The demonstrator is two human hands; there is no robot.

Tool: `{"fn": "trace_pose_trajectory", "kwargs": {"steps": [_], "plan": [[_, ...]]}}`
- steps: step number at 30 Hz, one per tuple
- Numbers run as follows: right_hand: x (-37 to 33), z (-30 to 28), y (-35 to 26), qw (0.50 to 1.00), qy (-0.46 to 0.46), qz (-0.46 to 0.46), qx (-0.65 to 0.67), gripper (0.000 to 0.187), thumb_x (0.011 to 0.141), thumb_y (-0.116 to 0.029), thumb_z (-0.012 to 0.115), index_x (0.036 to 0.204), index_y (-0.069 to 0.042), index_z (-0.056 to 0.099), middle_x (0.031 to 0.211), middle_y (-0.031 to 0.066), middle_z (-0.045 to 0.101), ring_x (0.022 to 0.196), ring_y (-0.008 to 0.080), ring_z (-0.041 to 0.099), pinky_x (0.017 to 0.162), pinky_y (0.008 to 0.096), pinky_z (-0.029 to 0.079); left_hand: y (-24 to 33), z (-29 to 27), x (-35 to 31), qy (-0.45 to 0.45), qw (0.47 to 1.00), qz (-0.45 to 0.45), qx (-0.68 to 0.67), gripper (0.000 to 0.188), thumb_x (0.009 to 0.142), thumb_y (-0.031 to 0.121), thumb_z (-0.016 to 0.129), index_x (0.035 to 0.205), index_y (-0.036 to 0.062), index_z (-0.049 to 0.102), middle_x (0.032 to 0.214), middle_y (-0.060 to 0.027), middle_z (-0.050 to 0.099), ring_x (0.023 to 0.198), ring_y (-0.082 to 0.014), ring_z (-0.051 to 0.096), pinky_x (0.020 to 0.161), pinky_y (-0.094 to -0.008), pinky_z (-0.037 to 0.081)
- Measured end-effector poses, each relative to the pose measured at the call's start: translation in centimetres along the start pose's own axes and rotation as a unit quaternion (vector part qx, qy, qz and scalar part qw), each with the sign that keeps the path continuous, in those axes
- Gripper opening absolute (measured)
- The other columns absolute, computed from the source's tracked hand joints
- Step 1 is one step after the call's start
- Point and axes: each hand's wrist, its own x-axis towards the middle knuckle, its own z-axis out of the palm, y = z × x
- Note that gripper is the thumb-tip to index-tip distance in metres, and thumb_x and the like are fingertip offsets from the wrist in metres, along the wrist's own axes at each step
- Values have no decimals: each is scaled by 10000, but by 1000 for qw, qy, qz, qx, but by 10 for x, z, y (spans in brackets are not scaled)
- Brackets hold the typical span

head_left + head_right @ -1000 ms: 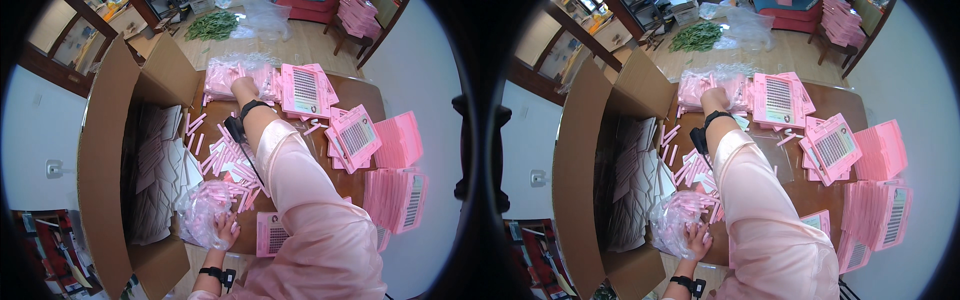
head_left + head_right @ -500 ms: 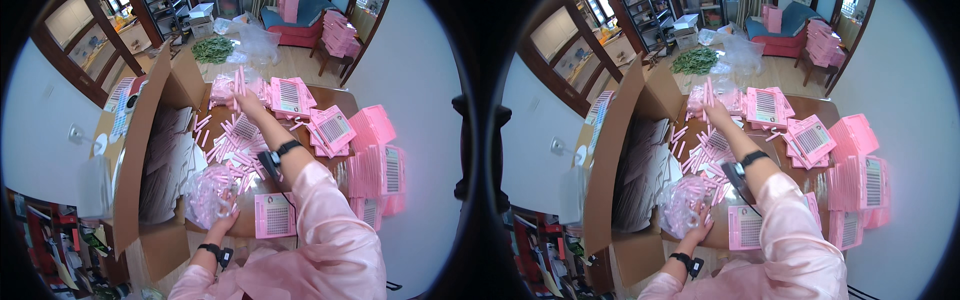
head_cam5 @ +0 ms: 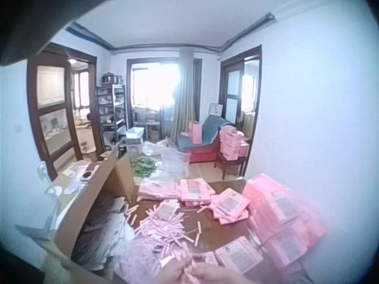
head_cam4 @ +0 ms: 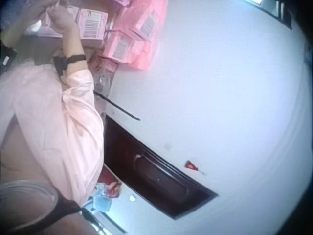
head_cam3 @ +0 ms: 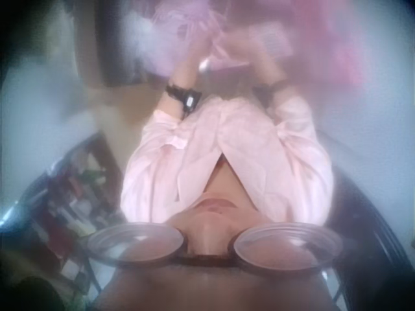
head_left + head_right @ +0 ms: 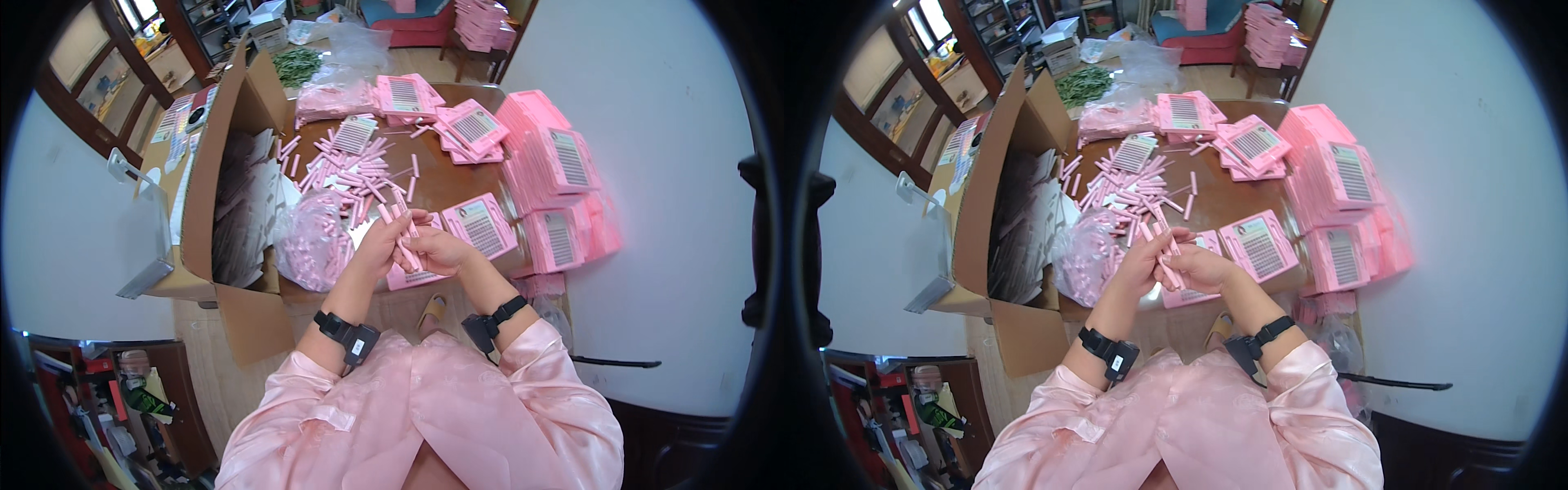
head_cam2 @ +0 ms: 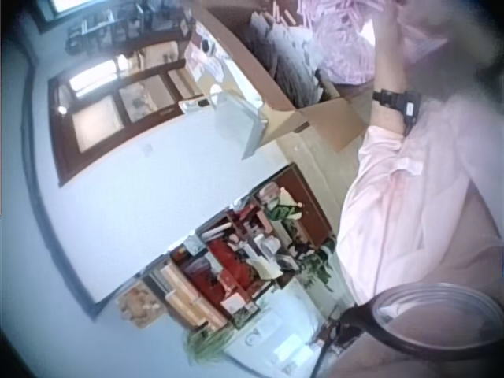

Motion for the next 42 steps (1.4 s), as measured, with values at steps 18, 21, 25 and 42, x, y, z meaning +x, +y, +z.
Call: {"fn": "trace_pose_trajectory", "kwargs": {"steps": [18,21,25,42], "plan": [[-158,-135,15,933,340,-58,-104,212,928,-57,653,1117,38,664,971,69,686,833,137,654,756,246,525,-194,89,80,201,971,35,-123,391,1068,271,432,1319,-28,466,1330,-172,568,1218,-296,567,1044,-429,483],[-144,-163,6,939,309,6,-147,212,927,-41,648,1117,50,666,956,67,686,809,129,642,739,229,523,-216,77,68,282,943,106,-141,376,1052,266,487,1296,-20,498,1177,-156,622,1036,-251,641,898,-389,552],[-90,-187,-6,944,235,49,-227,181,924,-25,640,1076,61,684,892,59,686,756,121,628,693,223,516,-236,33,4,520,846,113,-8,246,1016,234,555,1137,24,601,706,-9,531,524,-111,529,473,-239,445],[142,-164,42,723,-82,74,-682,156,758,-61,717,902,-49,774,835,145,733,756,212,708,719,330,553,-226,-40,-16,735,678,-16,-1,406,791,290,835,843,62,503,663,-34,548,433,-113,482,392,-283,369]]}}
